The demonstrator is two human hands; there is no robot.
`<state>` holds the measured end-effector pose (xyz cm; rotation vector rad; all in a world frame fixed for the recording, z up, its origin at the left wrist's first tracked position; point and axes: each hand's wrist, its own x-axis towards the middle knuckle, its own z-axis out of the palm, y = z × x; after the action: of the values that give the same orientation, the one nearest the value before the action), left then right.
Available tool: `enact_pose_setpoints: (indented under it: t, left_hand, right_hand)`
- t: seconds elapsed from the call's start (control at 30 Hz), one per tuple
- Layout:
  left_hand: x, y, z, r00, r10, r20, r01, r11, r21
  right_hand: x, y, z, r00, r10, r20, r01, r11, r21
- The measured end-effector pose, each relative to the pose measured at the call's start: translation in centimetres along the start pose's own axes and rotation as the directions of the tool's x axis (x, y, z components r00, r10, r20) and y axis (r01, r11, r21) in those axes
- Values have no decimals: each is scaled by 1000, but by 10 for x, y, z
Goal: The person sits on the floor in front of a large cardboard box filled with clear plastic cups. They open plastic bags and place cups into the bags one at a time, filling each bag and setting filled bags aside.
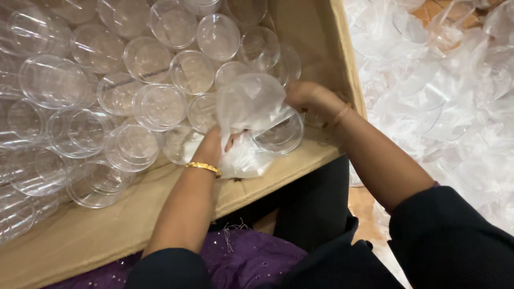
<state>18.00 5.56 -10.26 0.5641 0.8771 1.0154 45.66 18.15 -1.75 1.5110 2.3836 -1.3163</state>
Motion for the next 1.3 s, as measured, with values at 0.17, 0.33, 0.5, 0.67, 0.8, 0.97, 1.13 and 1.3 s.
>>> enact_pose_setpoints:
  t: [0.17, 0.33, 0.5, 0.67, 0.8, 0.97, 1.13, 1.3]
  left_hand:
    - [2, -4, 11, 960, -280, -19, 270, 902, 336]
    - [15, 14, 19, 938, -320, -135, 291, 510, 809]
    - [24, 69, 41, 952, 301, -61, -237, 844, 480]
    - [-1, 85, 108, 865, 484, 134, -501, 808, 311]
    - [-5, 94, 141, 865, 470, 176, -484, 688, 540]
    - [-8, 100, 132, 888, 459, 1, -316, 610, 727]
    - [-13, 94, 123, 838, 543, -54, -276, 508, 816]
    - [-9, 99, 120, 821, 564, -90, -255, 504, 825]
  right_hand:
    - [2, -7, 10, 983, 124, 134, -80, 951, -298]
    - [-12, -20, 4, 982, 160, 98, -114, 925, -362]
    - [-40, -60, -5, 977, -57, -207, 210, 466, 860]
    - [-98, -91, -15, 859, -504, -90, 279, 312, 908]
    - [-161, -62, -56, 914, -194, -355, 401, 310, 862]
    - [-233, 55, -128, 442, 43, -896, 187, 972, 139]
    - [-230, 131, -149, 440, -67, -895, -120, 984, -133]
    - [-192, 51, -120, 228, -402, -887, 71, 915, -396]
